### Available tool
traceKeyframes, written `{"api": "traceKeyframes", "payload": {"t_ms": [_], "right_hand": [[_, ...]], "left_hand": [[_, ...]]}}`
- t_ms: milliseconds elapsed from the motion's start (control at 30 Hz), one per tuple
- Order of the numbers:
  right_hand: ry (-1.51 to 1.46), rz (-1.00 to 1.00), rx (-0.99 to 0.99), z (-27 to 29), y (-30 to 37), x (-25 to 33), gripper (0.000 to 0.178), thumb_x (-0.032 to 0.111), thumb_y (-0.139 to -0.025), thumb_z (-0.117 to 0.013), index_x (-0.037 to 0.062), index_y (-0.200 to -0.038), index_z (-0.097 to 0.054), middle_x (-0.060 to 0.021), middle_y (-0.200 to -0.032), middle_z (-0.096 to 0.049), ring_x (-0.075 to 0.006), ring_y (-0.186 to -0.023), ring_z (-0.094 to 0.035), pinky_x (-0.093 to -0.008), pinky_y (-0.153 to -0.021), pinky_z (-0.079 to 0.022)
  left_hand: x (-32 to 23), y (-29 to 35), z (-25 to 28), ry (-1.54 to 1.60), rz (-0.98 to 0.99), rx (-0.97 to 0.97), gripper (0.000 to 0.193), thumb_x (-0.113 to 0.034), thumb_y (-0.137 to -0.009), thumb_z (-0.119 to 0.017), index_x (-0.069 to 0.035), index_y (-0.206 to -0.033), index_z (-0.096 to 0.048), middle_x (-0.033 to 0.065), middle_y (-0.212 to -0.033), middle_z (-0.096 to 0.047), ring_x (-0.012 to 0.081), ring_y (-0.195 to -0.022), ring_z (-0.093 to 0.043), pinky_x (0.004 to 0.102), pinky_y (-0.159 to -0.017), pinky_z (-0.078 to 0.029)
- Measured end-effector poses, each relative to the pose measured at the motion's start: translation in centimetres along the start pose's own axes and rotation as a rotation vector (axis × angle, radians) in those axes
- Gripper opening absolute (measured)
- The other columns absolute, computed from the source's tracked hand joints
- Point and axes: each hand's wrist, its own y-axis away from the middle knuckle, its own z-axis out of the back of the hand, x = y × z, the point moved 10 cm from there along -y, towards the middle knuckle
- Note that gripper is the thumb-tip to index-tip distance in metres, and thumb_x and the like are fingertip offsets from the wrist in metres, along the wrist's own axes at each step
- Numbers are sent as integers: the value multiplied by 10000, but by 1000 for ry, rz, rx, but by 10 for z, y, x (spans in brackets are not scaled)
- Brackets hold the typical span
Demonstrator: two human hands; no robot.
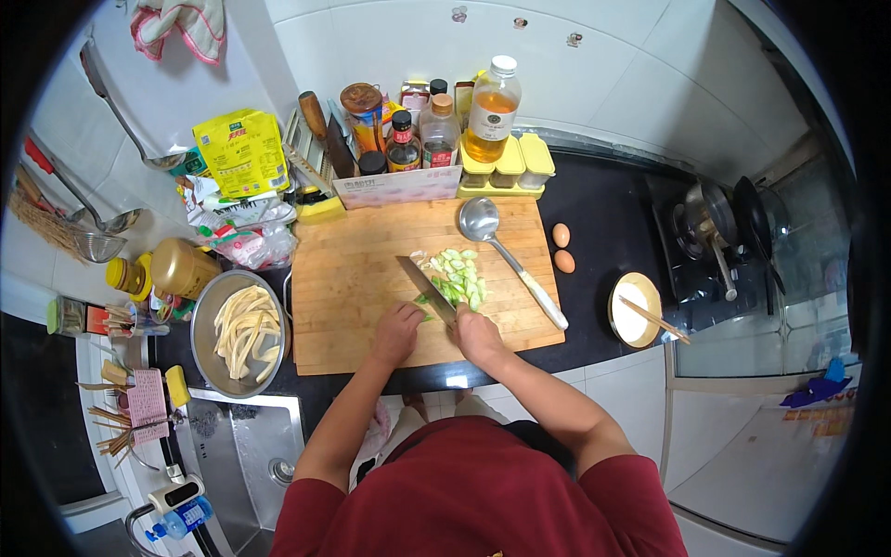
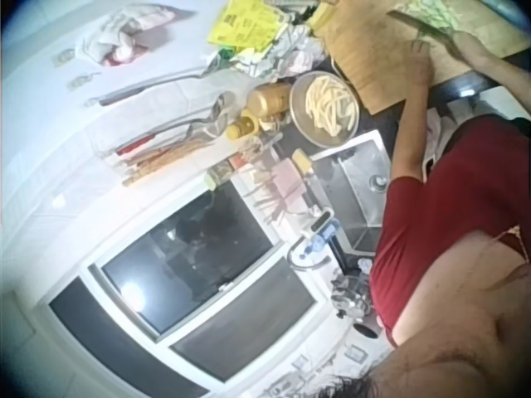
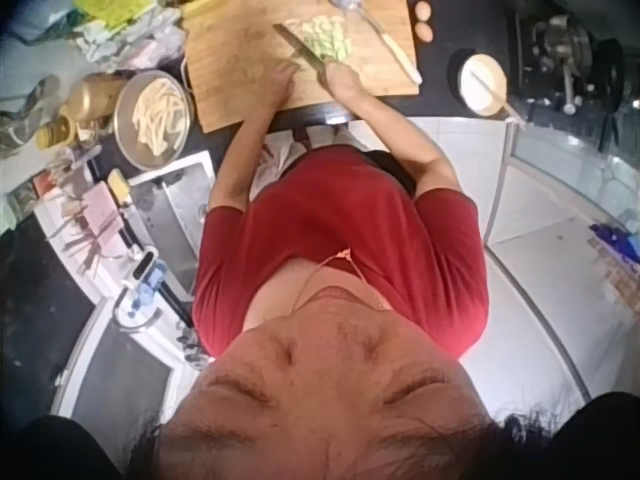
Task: The person washes a green onion under a kitchen faucet and then places it on a wooden cutting board. They use a cleaver to slice the green onion into small pieces.
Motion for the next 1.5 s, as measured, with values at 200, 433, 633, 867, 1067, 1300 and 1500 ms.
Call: {"api": "traceKeyframes", "payload": {"t_ms": [200,433,633,867,1067,1300,1500], "right_hand": [[143,55,89,20,22,14,158,24,-856,-473,-49,-969,-554,-280,-819,-662,-406,-802,-678,-479,-701,-545],[215,80,173,8,23,15,182,10,-844,-470,-64,-973,-574,-253,-826,-675,-386,-808,-686,-464,-718,-550],[184,81,111,-12,2,23,165,35,-852,-485,-44,-968,-571,-247,-829,-679,-385,-800,-688,-462,-713,-555],[-11,-11,-109,-3,-16,-6,218,154,-857,-570,-51,-913,-519,-301,-724,-635,-441,-700,-656,-519,-646,-525],[209,59,42,30,12,14,174,35,-875,-452,-49,-996,-546,-271,-809,-669,-392,-766,-684,-476,-680,-549],[262,73,96,11,11,7,163,31,-853,-488,-43,-980,-559,-228,-812,-685,-362,-766,-695,-445,-664,-560],[140,103,-48,-11,-9,12,116,78,-884,-472,-20,-934,-510,-258,-769,-665,-393,-737,-682,-479,-640,-548]], "left_hand": [[11,1,-1,-28,65,-5,147,-6,-731,-570,-59,-865,-604,85,-909,-605,275,-880,-587,364,-752,-510],[6,2,3,-79,31,-15,133,-23,-744,-582,-57,-869,-611,89,-898,-605,276,-857,-585,365,-748,-513],[12,1,-2,-52,55,-3,132,-21,-749,-568,-48,-872,-604,106,-905,-603,293,-869,-590,383,-746,-514],[-3,-19,1,16,37,-67,152,-32,-760,-592,-46,-910,-610,102,-931,-595,292,-905,-585,374,-758,-509],[-8,-22,-3,20,-6,-117,130,-50,-754,-614,-46,-884,-615,91,-924,-598,281,-907,-584,370,-757,-505],[-1,-14,-10,-12,3,-60,120,-47,-752,-600,-65,-862,-643,79,-876,-612,277,-888,-582,370,-759,-502],[3,-9,-20,5,-6,-95,133,-41,-768,-571,-71,-874,-647,81,-901,-612,283,-873,-586,393,-732,-496]]}}
